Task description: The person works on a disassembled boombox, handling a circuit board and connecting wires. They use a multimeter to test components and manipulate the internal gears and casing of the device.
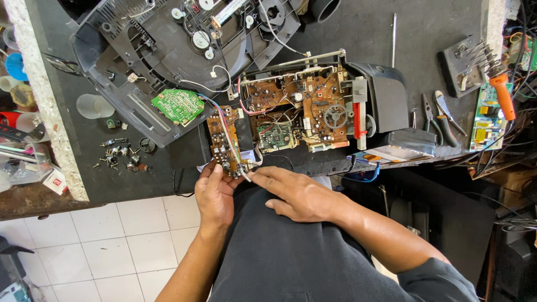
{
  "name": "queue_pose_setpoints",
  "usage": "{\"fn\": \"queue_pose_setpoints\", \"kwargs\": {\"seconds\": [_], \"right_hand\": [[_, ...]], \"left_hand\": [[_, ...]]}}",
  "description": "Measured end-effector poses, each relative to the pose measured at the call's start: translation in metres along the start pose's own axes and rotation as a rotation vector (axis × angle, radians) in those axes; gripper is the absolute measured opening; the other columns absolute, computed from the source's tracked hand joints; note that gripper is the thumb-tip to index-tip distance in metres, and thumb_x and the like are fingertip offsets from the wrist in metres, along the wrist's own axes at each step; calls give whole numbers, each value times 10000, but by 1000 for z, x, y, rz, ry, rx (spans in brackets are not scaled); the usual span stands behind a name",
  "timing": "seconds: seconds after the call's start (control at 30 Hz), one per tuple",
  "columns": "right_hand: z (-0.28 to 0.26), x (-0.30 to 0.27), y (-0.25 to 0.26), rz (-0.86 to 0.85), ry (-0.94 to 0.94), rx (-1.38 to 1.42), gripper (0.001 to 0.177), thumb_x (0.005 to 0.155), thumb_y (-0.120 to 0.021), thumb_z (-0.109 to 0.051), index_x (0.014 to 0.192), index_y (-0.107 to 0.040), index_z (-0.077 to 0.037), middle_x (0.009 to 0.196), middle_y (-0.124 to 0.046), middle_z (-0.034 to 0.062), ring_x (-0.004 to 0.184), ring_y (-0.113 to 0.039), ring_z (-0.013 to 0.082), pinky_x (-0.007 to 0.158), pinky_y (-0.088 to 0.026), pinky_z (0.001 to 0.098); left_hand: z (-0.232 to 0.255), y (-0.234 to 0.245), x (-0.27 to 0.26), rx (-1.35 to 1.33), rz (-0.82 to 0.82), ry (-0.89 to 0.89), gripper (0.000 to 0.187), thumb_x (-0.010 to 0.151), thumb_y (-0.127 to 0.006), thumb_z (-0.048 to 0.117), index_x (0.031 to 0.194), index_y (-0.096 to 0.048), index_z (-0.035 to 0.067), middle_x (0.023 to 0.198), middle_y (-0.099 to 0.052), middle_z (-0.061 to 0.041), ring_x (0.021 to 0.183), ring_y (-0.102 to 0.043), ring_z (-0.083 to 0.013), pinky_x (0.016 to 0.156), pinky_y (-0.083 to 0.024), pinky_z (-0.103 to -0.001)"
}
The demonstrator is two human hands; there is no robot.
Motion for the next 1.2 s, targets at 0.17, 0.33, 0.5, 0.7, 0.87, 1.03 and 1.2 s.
{"fn": "queue_pose_setpoints", "kwargs": {"seconds": [0.17, 0.33, 0.5, 0.7, 0.87, 1.03, 1.2], "right_hand": [[35, -11, -1, 89, -145, -61, 557, 987, -630, -135, 1516, -508, -14, 1456, -552, 262, 1261, -629, 455, 990, -573, 533], [40, -4, 28, 264, -286, -180, 635, 948, -663, -127, 1549, -473, -53, 1562, -475, 209, 1237, -658, 394, 915, -638, 468], [58, 13, 35, 247, -378, -228, 602, 958, -617, -115, 1524, -455, 13, 1622, -397, 249, 1210, -689, 364, 901, -656, 454], [31, 32, 70, 395, -143, -287, 318, 967, -604, -86, 1258, -722, -36, 1222, -771, 143, 1128, -743, 294, 1040, -581, 415], [-11, 80, 127, 493, -70, -345, 262, 1029, -632, -206, 1266, -744, -195, 1069, -713, 55, 963, -759, 274, 783, -638, 383], [-32, 134, 134, 319, -55, -511, 371, 1060, -573, -218, 1419, -632, -148, 1024, -638, 165, 886, -712, 416, 767, -600, 535], [-15, 126, 137, 432, 67, -445, 96, 948, -776, -144, 1040, -798, -126, 924, -659, 70, 828, -739, 291, 697, -608, 373]], "left_hand": [[-7, 10, 3, 33, 11, -4, 195, 1042, -576, 141, 1161, -642, 1, 1034, -770, -258, 910, -787, -369, 823, -669, -571], [0, 7, 3, 51, 27, -23, 184, 1030, -594, 132, 1133, -641, -13, 991, -781, -253, 875, -794, -357, 789, -676, -559], [0, 22, 10, 83, 48, -101, 120, 1025, -612, 129, 1088, -604, 27, 984, -776, -224, 862, -792, -342, 779, -686, -533], [9, 39, 10, 144, 101, -152, 121, 1016, -616, 219, 1006, -568, 109, 974, -661, -103, 921, -647, -214, 797, -595, -413], [4, 44, 15, 186, 106, -188, 122, 1042, -632, 211, 995, -584, 110, 951, -722, -82, 883, -736, -201, 727, -618, -323], [10, 27, 9, 184, 140, -147, 140, 1005, -692, 185, 1001, -572, 113, 888, -586, -19, 824, -640, -155, 713, -597, -317], [12, 27, 6, 209, 164, -136, 149, 982, -719, 160, 1025, -594, 92, 889, -559, -11, 816, -616, -136, 713, -588, -287]]}}
Point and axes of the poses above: each hand's wrist, its own x-axis towards the middle knuckle, its own y-axis out of the back of the hand, z = x × y, the point moved 9 cm from there along x, towards the middle knuckle
